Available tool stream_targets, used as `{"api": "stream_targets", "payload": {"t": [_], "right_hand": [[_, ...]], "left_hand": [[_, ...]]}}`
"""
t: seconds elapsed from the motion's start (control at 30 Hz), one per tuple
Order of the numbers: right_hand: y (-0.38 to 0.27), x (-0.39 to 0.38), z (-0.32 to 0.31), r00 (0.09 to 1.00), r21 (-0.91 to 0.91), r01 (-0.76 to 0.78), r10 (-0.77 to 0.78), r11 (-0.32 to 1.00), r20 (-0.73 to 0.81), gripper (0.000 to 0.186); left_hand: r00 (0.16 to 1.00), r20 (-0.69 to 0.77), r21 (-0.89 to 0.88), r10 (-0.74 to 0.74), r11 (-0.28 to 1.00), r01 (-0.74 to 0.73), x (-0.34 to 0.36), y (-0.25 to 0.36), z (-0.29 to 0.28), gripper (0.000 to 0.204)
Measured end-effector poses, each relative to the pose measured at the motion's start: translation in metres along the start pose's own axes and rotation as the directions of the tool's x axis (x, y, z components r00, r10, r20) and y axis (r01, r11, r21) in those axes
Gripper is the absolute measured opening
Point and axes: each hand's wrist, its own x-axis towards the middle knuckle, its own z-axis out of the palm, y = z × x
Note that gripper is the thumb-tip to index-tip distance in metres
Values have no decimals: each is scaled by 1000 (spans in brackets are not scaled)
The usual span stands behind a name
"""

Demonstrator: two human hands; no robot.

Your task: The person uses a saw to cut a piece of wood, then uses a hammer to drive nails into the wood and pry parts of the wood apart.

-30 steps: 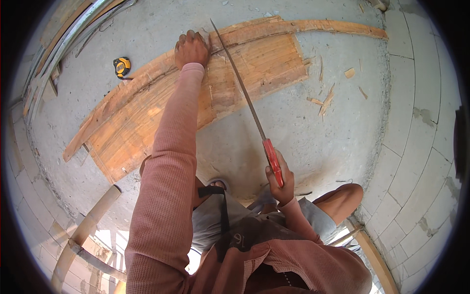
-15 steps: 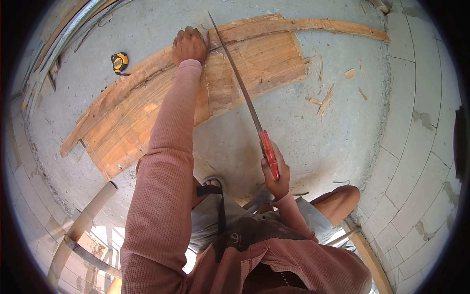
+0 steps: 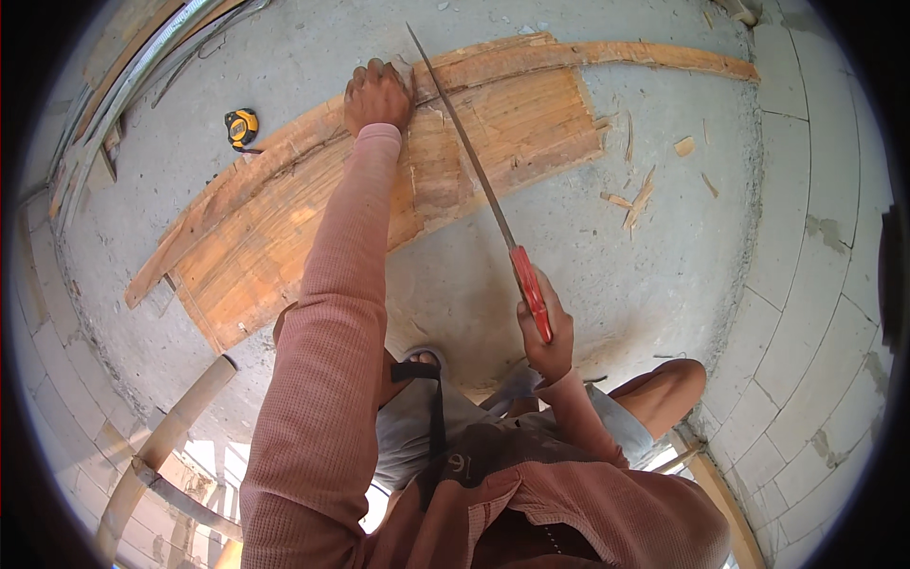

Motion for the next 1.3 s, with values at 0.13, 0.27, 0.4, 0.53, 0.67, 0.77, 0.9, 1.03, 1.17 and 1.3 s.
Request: {"api": "stream_targets", "payload": {"t": [0.13,0.27,0.4,0.53,0.67,0.77,0.9,1.03,1.17,1.3], "right_hand": [[-13,159,68,983,108,182,-177,977,-59,61],[0,93,56,993,108,119,-115,987,-37,59],[-1,-56,-12,997,-107,-27,34,994,68,59],[-6,58,17,999,55,23,-24,998,31,58],[0,137,50,987,135,162,-164,977,-2,57],[1,60,44,1000,94,18,-19,995,8,57],[7,-44,-6,999,-56,-35,37,998,37,57],[-1,82,39,996,62,88,-87,994,-18,59],[-14,153,63,977,118,208,-200,971,-80,60],[12,14,27,996,3,89,-89,996,5,61]], "left_hand": [[1000,-27,0,-7,1000,7,5,1,3,41],[999,30,25,-17,1000,16,0,-2,-2,42],[1000,6,8,-25,1000,25,7,4,-6,43],[1000,0,26,-19,999,19,4,0,4,42],[998,35,-15,-52,999,52,2,5,3,43],[1000,-27,37,-14,999,15,13,-8,-1,44],[997,54,32,-56,998,55,-1,2,-3,44],[999,34,43,-36,998,35,2,2,-4,45],[999,44,-36,-30,999,31,4,7,2,44],[998,42,15,-41,999,40,1,-6,-2,43]]}}
